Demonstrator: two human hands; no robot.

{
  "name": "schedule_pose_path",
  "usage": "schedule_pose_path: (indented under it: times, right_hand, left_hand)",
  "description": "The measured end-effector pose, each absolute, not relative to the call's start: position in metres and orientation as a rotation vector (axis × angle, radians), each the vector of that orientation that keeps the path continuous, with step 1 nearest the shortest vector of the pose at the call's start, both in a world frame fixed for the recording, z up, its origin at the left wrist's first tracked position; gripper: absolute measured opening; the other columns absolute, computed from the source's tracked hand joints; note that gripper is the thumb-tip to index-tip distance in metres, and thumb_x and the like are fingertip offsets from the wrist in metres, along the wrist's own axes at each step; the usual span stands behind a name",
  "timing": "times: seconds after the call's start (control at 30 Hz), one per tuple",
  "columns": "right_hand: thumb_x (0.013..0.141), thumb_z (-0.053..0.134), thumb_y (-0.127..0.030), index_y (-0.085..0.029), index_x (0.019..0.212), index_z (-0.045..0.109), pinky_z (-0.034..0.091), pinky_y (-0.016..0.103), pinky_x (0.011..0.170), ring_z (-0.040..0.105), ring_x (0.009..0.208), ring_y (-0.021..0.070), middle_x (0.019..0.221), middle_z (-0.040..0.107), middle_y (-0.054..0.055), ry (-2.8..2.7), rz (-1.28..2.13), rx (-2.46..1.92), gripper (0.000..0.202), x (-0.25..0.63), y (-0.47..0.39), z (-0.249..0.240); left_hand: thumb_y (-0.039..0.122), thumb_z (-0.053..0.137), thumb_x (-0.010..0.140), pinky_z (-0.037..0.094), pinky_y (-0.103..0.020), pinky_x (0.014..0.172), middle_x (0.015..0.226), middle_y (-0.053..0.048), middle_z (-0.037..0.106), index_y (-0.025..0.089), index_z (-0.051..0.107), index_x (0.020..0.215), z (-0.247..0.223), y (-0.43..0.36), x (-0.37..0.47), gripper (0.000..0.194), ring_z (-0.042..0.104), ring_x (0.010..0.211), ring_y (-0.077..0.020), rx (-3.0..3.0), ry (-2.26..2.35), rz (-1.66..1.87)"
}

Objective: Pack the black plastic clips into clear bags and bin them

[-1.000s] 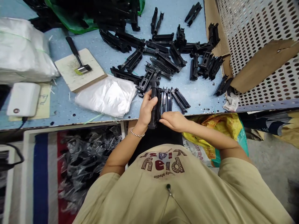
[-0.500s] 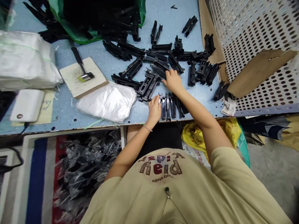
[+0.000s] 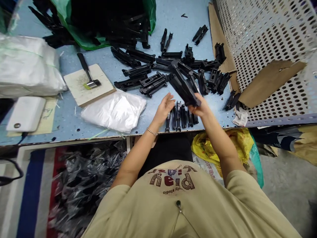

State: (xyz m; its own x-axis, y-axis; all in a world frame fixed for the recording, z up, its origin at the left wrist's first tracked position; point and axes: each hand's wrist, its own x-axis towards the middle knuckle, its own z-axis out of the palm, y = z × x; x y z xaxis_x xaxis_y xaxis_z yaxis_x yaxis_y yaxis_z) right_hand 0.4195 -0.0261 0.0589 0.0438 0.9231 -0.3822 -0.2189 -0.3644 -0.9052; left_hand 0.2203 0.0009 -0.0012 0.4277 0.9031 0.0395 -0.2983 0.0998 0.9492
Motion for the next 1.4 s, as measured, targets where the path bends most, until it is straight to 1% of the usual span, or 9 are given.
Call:
schedule_pose_path:
  times: [0.07,0.17,0.3,0.43,0.67,0.8,1.13,1.3,1.4]
  right_hand:
    - [0.092,0.063,-0.059,-0.021,0.077,0.056,0.031,0.015,0.034,0.045,0.047,0.0082,0.061,0.057,-0.003,-0.677,1.871,-1.163,0.042,0.390,-0.056,0.054]
    - [0.094,0.062,-0.065,-0.019,0.082,0.064,0.051,0.020,0.045,0.060,0.056,0.0124,0.069,0.067,0.003,-0.827,2.110,-1.170,0.049,0.363,-0.085,0.051]
    - [0.099,0.051,-0.075,-0.019,0.102,0.068,0.059,0.029,0.067,0.067,0.076,0.0166,0.090,0.070,0.006,-1.300,1.267,-1.457,0.058,0.371,-0.089,0.071]
    - [0.101,0.037,-0.080,-0.020,0.117,0.064,0.055,0.040,0.084,0.064,0.100,0.0259,0.109,0.068,0.012,-1.958,0.461,-1.454,0.068,0.383,-0.070,0.102]
    - [0.104,0.026,-0.077,-0.023,0.093,0.065,0.043,0.038,0.073,0.059,0.086,0.0259,0.087,0.064,0.010,-2.476,0.306,-1.460,0.067,0.387,-0.040,0.106]
    - [0.105,0.008,-0.076,-0.021,0.095,0.064,0.036,0.033,0.067,0.058,0.079,0.0225,0.083,0.064,0.008,-2.442,0.466,-1.475,0.079,0.370,-0.062,0.095]
    - [0.103,0.027,-0.080,-0.024,0.071,0.057,0.039,0.036,0.062,0.054,0.068,0.0218,0.073,0.060,0.007,-2.529,0.619,-1.203,0.070,0.336,-0.105,0.073]
    - [0.107,0.019,-0.073,-0.022,0.100,0.067,0.045,0.033,0.069,0.063,0.084,0.0233,0.092,0.068,0.009,-2.248,0.553,-1.711,0.070,0.382,-0.048,0.066]
    - [0.110,0.036,-0.061,-0.015,0.119,0.064,0.050,0.040,0.082,0.062,0.110,0.0323,0.115,0.067,0.019,-1.878,0.177,-2.168,0.055,0.434,0.006,0.052]
  left_hand:
    - [0.076,0.071,0.085,0.051,-0.052,0.117,0.149,-0.014,0.063,0.029,0.054,0.149,0.026,-0.015,0.224,0.082,0.062,0.138,-0.0329,1.043,0.409,0.947]
    - [0.069,0.078,0.083,0.062,-0.043,0.097,0.125,-0.010,0.073,0.027,0.055,0.144,0.055,-0.030,0.212,0.078,0.075,0.111,-0.0272,0.983,0.308,0.901]
    - [0.052,0.092,0.078,0.056,-0.025,0.062,0.093,0.002,0.066,0.025,0.059,0.122,0.066,-0.043,0.183,0.061,0.065,0.064,-0.0099,1.090,0.559,0.984]
    - [0.069,0.076,0.086,0.048,-0.023,0.048,0.085,0.002,0.063,0.024,0.058,0.112,0.069,-0.058,0.169,0.056,0.060,0.054,-0.0090,1.101,0.654,0.919]
    - [0.077,0.072,0.084,0.042,-0.023,0.039,0.073,0.003,0.062,0.022,0.060,0.110,0.074,-0.071,0.169,0.062,0.056,0.045,-0.0100,0.907,0.735,0.706]
    - [0.077,0.070,0.086,0.048,-0.024,0.046,0.072,0.003,0.062,0.022,0.062,0.111,0.068,-0.061,0.169,0.061,0.059,0.050,-0.0109,0.856,0.847,0.880]
    - [0.077,0.066,0.089,0.056,-0.030,0.063,0.091,-0.003,0.070,0.024,0.061,0.115,0.052,-0.065,0.176,0.059,0.069,0.069,-0.0164,0.949,0.965,0.895]
    - [0.070,0.073,0.088,0.063,-0.043,0.091,0.108,-0.006,0.072,0.026,0.056,0.124,0.001,-0.041,0.169,0.060,0.074,0.097,-0.0242,1.065,1.137,1.071]
    - [0.066,0.067,0.093,0.048,-0.055,0.118,0.126,-0.012,0.069,0.023,0.064,0.123,-0.027,-0.027,0.166,0.052,0.064,0.127,-0.0317,1.309,1.286,1.044]
